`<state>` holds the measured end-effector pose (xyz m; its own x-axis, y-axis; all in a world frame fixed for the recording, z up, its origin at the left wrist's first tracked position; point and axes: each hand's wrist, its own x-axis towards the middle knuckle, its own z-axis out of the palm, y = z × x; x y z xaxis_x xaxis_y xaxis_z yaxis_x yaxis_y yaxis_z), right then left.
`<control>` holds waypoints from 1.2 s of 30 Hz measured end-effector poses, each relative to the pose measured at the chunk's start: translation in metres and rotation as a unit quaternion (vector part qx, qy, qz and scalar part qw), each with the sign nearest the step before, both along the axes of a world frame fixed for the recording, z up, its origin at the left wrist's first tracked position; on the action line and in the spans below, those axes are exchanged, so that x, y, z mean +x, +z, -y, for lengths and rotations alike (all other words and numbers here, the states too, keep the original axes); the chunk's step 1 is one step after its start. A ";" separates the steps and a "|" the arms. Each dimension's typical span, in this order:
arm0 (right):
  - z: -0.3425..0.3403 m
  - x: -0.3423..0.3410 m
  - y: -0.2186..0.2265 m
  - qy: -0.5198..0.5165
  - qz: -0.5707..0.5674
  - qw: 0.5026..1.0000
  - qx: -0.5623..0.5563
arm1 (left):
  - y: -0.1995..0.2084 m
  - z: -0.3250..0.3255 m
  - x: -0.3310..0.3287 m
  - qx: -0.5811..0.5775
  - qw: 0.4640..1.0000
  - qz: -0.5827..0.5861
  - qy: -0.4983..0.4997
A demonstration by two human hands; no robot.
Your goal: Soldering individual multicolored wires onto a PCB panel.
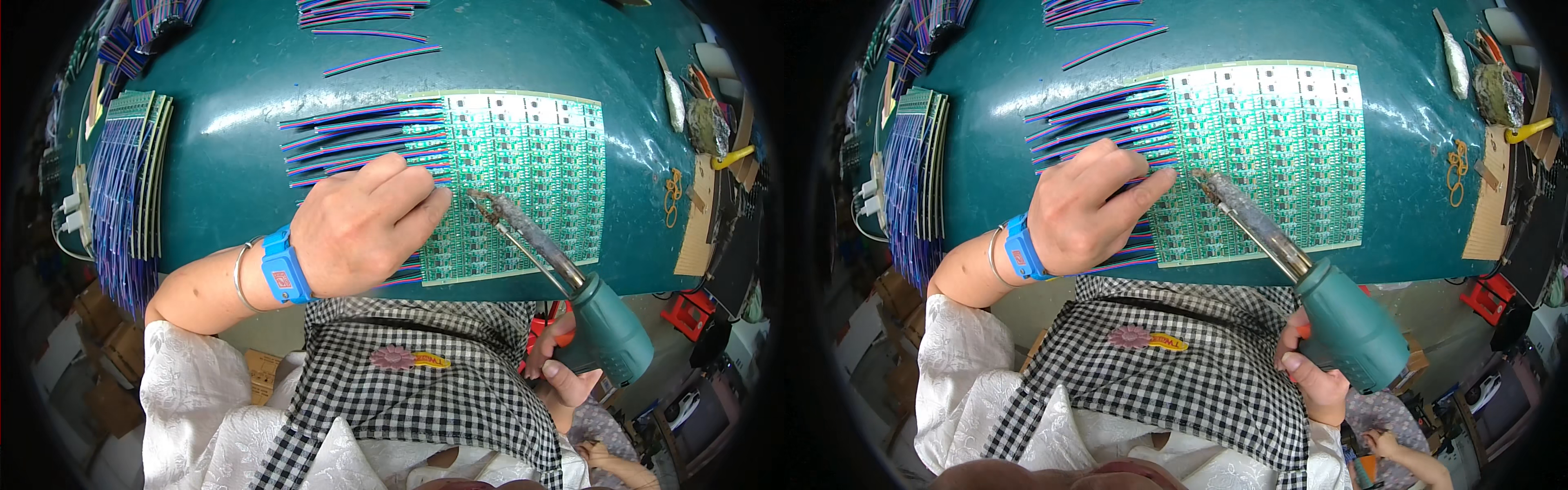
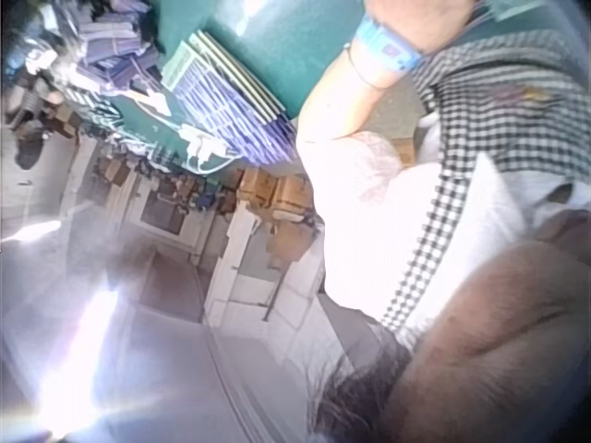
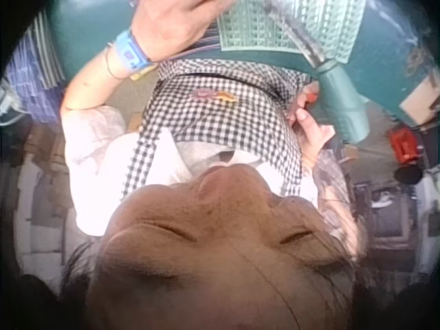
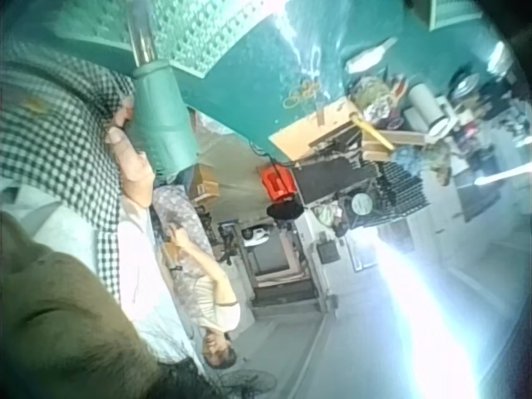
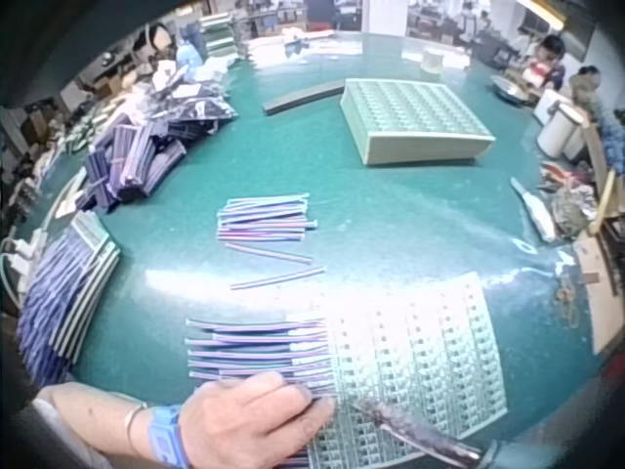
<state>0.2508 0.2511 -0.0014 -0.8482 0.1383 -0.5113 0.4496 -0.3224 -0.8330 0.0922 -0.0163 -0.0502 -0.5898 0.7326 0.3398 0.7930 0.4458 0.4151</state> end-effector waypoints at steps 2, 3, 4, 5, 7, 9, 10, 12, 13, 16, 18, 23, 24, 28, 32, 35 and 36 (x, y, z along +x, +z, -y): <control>-0.006 0.008 -0.008 0.028 -0.012 0.999 0.018 | 0.000 -0.001 -0.001 0.004 1.000 -0.001 -0.003; -0.008 0.010 -0.012 0.043 -0.020 0.999 0.026 | 0.000 -0.001 -0.002 0.006 1.000 0.002 -0.005; -0.008 0.010 -0.011 0.043 -0.012 0.999 0.020 | 0.000 0.000 -0.002 0.007 1.000 0.005 -0.008; -0.006 0.008 -0.007 0.042 -0.004 0.999 0.014 | 0.000 0.000 -0.003 0.009 1.000 0.008 -0.010; -0.003 0.006 -0.004 0.042 0.006 0.999 0.008 | 0.000 0.001 -0.003 0.009 1.000 0.013 -0.014; -0.002 0.005 -0.004 0.043 0.009 0.999 0.002 | 0.000 0.001 -0.003 0.008 1.000 0.015 -0.017; 0.000 0.005 -0.005 0.028 0.010 0.999 0.012 | 0.000 0.001 -0.003 0.007 1.000 0.015 -0.018; 0.004 0.005 -0.009 -0.003 0.013 0.999 0.032 | 0.001 0.001 -0.003 0.007 1.000 0.016 -0.020; 0.004 0.006 -0.009 0.004 0.013 0.999 0.032 | 0.001 0.001 -0.004 0.008 1.000 0.017 -0.021; -0.002 0.009 -0.013 0.018 -0.001 0.999 0.027 | 0.001 0.001 -0.002 0.001 1.000 0.009 -0.025; -0.003 0.009 -0.015 0.018 -0.026 0.999 0.021 | 0.001 0.001 -0.002 -0.005 1.000 0.006 -0.028; -0.006 0.004 -0.007 -0.007 -0.034 0.999 -0.036 | 0.003 0.001 -0.002 -0.006 0.999 0.003 -0.032; -0.008 0.004 -0.007 0.002 -0.037 0.999 -0.036 | 0.002 0.001 -0.002 -0.007 0.999 0.003 -0.032; -0.003 0.000 0.002 -0.010 0.002 1.000 -0.027 | 0.002 0.001 -0.001 -0.005 1.000 0.005 -0.027; -0.005 -0.001 -0.001 -0.034 -0.027 0.998 -0.041 | 0.008 -0.001 0.001 -0.014 1.000 0.018 -0.003; -0.006 -0.006 0.003 -0.058 -0.040 0.997 -0.033 | 0.032 0.002 0.001 -0.070 0.995 0.062 0.039; -0.006 -0.007 0.005 -0.068 -0.043 0.996 -0.028 | 0.040 0.006 -0.003 -0.063 0.995 0.069 0.040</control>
